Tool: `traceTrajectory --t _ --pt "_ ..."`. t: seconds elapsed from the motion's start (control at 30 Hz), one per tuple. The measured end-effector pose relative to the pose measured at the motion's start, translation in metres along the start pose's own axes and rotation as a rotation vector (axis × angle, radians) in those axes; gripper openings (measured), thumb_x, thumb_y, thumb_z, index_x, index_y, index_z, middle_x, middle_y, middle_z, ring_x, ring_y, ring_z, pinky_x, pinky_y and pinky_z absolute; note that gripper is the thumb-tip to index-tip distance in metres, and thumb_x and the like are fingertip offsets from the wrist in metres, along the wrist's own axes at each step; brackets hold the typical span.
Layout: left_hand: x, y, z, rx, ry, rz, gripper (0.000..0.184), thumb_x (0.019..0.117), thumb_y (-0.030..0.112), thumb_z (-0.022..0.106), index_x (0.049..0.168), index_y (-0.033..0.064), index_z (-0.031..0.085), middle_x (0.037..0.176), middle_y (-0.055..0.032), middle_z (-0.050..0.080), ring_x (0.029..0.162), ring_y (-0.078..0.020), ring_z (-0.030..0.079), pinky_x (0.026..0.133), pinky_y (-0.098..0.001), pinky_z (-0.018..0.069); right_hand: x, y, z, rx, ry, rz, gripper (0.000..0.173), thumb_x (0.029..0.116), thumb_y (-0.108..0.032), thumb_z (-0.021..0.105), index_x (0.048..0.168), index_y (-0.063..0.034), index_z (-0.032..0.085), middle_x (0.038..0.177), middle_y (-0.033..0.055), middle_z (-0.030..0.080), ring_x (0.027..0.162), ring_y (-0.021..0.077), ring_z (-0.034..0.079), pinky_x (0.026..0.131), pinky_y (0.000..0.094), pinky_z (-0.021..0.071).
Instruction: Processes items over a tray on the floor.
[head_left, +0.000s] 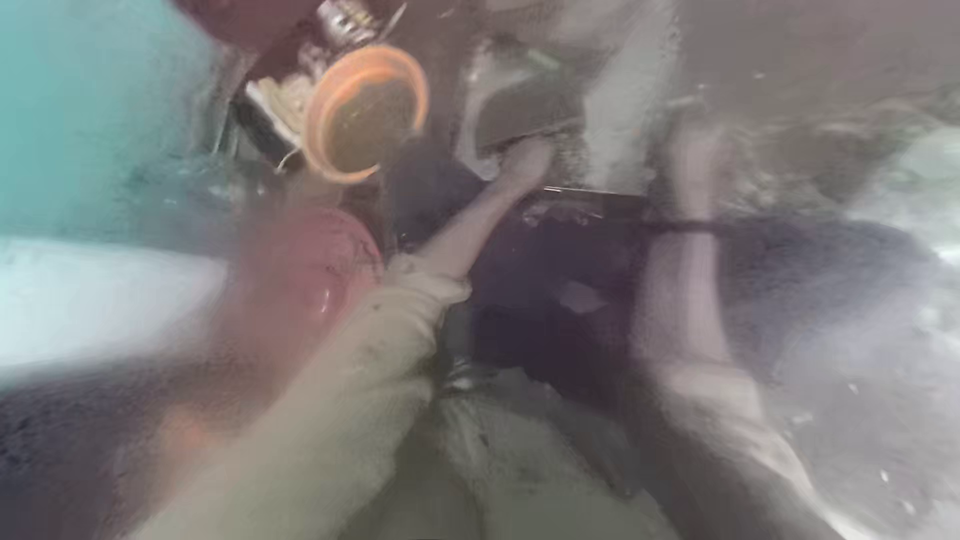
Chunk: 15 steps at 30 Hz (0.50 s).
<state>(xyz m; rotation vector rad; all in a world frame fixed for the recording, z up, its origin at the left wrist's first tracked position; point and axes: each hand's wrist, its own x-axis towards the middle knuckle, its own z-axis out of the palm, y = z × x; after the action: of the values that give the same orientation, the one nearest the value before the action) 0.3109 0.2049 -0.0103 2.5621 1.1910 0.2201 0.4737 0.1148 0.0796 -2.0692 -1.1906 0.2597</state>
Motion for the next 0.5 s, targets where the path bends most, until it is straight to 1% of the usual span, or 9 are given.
traceTrajectory --t 0.03,0.1,0.13,0.2,0.23,0.3,0.4,0.43,0.5 --pt "0.011 -0.001 0.002 -0.004 -0.114 -0.169 0.037 0.0925 0.020 0.074 0.125 0.0040 0.069 0.128 -0.0191 0.067 0.118 -0.0377 0.066 0.096 -0.0563 0.0563 0.018 0.036 0.034 0.193 0.038 -0.017 0.036 0.1070 -0.021 0.044 0.122 0.0038 0.065 0.101 0.0128 0.066 0.081 0.0118 0.061 0.076 0.0297 0.0533" --pt "0.020 0.001 0.001 -0.021 -0.140 -0.259 0.033 0.0940 0.013 0.070 0.126 0.0102 0.071 0.131 -0.0116 0.069 0.122 -0.0301 0.065 0.100 -0.0514 0.0550 0.050 0.067 0.061 0.410 -0.197 0.155 0.039 0.1095 -0.033 0.043 0.135 -0.0053 0.055 0.102 -0.0012 0.058 0.078 0.0000 0.054 0.077 0.0244 0.0520" --pt "0.022 0.001 0.000 -0.019 -0.118 -0.234 0.032 0.0947 0.013 0.068 0.127 0.0129 0.072 0.132 -0.0088 0.069 0.123 -0.0268 0.065 0.100 -0.0482 0.0548 0.061 0.079 0.071 0.497 -0.219 0.193 0.038 0.1084 -0.035 0.047 0.134 -0.0076 0.055 0.099 -0.0038 0.060 0.074 0.0003 0.056 0.073 0.0253 0.0549" --pt "0.018 0.006 -0.010 -0.046 -0.088 -0.185 0.034 0.0956 0.015 0.066 0.129 0.0135 0.071 0.130 -0.0082 0.070 0.123 -0.0252 0.065 0.100 -0.0460 0.0545 0.061 0.079 0.078 0.574 -0.218 0.220 0.023 0.1090 -0.035 0.044 0.117 -0.0158 0.054 0.081 -0.0109 0.053 0.060 0.0002 0.052 0.059 0.0237 0.0523" --pt "0.016 0.009 -0.016 -0.064 -0.085 -0.180 0.033 0.0971 0.015 0.064 0.130 0.0128 0.071 0.127 -0.0082 0.071 0.121 -0.0249 0.066 0.099 -0.0454 0.0553 0.055 0.075 0.075 0.572 -0.220 0.238 0.021 0.1087 -0.036 0.044 0.113 -0.0184 0.055 0.076 -0.0122 0.052 0.057 0.0005 0.051 0.056 0.0235 0.0507" --pt "0.009 0.018 -0.031 -0.113 -0.065 -0.171 0.033 0.0964 0.015 0.065 0.128 0.0098 0.070 0.122 -0.0086 0.073 0.117 -0.0244 0.067 0.095 -0.0438 0.0562 0.040 0.064 0.064 0.553 -0.272 0.265 0.024 0.1104 -0.040 0.040 0.115 -0.0208 0.053 0.078 -0.0128 0.048 0.058 -0.0009 0.047 0.058 0.0218 0.0473" --pt "-0.006 0.021 -0.051 -0.241 0.130 -0.127 0.025 0.0983 0.017 0.066 0.119 0.0058 0.074 0.113 -0.0107 0.075 0.108 -0.0243 0.070 0.093 -0.0427 0.0561 0.048 0.072 0.073 0.562 -0.265 0.231 0.023 0.1111 -0.037 0.039 0.111 -0.0192 0.053 0.073 -0.0129 0.050 0.054 -0.0001 0.048 0.056 0.0221 0.0488" --pt "-0.008 0.017 -0.053 -0.258 0.242 -0.098 0.022 0.0974 0.018 0.067 0.113 0.0065 0.076 0.109 -0.0092 0.075 0.105 -0.0225 0.070 0.094 -0.0410 0.0553 0.046 0.074 0.072 0.564 -0.281 0.218 0.022 0.1108 -0.037 0.039 0.112 -0.0198 0.053 0.074 -0.0133 0.050 0.055 -0.0003 0.048 0.056 0.0220 0.0483" --pt "-0.016 0.002 -0.054 -0.260 0.553 -0.014 0.014 0.0899 0.021 0.073 0.097 0.0109 0.079 0.094 -0.0026 0.075 0.090 -0.0164 0.070 0.084 -0.0369 0.0554 0.034 0.068 0.067 0.581 -0.301 0.227 0.021 0.1111 -0.037 0.038 0.109 -0.0224 0.054 0.074 -0.0147 0.050 0.055 -0.0019 0.047 0.056 0.0195 0.0473"
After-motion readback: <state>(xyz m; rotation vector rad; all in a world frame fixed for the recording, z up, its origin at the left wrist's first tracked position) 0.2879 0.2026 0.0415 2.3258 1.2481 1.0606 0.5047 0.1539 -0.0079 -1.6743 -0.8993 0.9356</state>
